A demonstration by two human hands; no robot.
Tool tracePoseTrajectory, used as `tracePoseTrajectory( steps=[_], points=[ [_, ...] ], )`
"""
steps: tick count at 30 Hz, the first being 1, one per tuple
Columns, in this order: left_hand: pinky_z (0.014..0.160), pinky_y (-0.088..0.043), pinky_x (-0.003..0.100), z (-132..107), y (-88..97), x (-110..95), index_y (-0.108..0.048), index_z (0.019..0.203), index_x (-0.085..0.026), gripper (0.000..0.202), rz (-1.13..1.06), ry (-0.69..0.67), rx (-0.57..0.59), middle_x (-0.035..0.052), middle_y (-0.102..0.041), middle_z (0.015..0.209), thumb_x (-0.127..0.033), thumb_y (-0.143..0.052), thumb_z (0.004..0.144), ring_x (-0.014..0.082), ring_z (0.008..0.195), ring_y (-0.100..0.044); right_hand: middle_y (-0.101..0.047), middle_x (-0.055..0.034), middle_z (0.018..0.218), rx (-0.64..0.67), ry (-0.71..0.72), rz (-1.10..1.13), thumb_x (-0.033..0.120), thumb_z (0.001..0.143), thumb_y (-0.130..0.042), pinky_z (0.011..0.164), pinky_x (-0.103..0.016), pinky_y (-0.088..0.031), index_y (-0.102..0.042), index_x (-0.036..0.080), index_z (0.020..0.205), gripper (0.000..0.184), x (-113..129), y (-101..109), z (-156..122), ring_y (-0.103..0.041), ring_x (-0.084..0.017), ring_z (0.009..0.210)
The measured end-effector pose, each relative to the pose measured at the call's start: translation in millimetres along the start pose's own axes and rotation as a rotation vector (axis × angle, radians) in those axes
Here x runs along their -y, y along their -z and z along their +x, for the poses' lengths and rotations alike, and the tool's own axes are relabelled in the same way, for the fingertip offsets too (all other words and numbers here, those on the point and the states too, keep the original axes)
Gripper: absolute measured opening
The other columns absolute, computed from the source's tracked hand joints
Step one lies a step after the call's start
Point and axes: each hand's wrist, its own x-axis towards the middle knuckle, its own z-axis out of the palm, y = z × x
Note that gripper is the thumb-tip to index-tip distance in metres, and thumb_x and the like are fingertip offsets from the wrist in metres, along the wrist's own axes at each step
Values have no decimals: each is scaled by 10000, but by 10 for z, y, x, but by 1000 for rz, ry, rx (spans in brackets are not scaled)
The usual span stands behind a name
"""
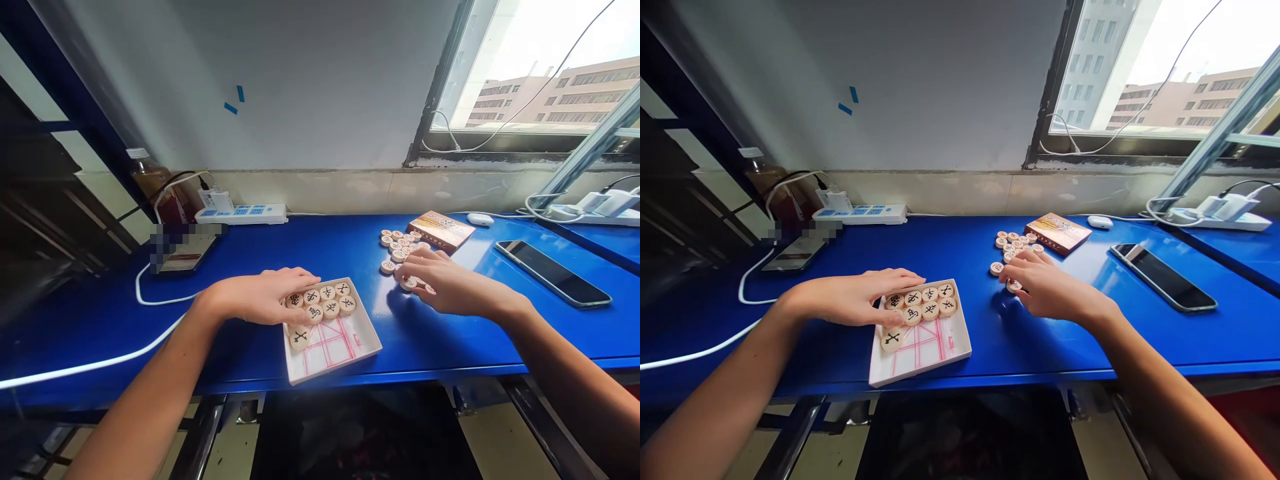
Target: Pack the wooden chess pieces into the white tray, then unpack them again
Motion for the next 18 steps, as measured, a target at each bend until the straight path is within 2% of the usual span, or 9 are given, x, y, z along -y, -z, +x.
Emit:
tracePoseTrajectory(
  steps=[6, 12, 15, 18],
  points=[
    [1056, -290, 284, 43, -25, 9, -327, 1434, -214, 618, -11, 14, -29, 49, -373, 1437, -577, -355, 934, 213, 1288, -357, -511, -78, 985, 28, 54, -15, 36, 825, -399, 853, -410, -449, -554, 197, 1014, 292, 276, -54, -118, -497, -222, 963],
    [1065, -277, 295, 77, -50, -1, -332, 1432, -190, 620, 15, 15, -45, 66, -373, 1436, -572, -314, 944, 210, 1290, -352, -391, -97, 1172, -127, 81, 252, 77, 822, -471, 871, -343, -480, -472, 221, 1138, 347, 569, -61, -10, -498, -179, 1021],
    [1060, -284, 317, 81, -58, -13, -344, 1423, -187, 611, 27, 8, -53, 76, -381, 1426, -567, -308, 945, 220, 1278, -358, -393, -84, 1160, -157, 206, 387, 75, 807, -503, 877, -297, -481, -478, 208, 1101, 324, 804, -2, 179, -497, -151, 1018],
    [1036, -313, 326, 73, -63, -15, -447, 1345, -232, 503, 14, -11, -55, 59, -427, 1379, -522, -320, 954, 221, 1251, -380, -404, -89, 1167, -66, 391, 431, 37, 775, -513, 881, -281, -479, -495, 182, 1111, 366, 1007, 10, 409, -500, -141, 1018]
  ],
)
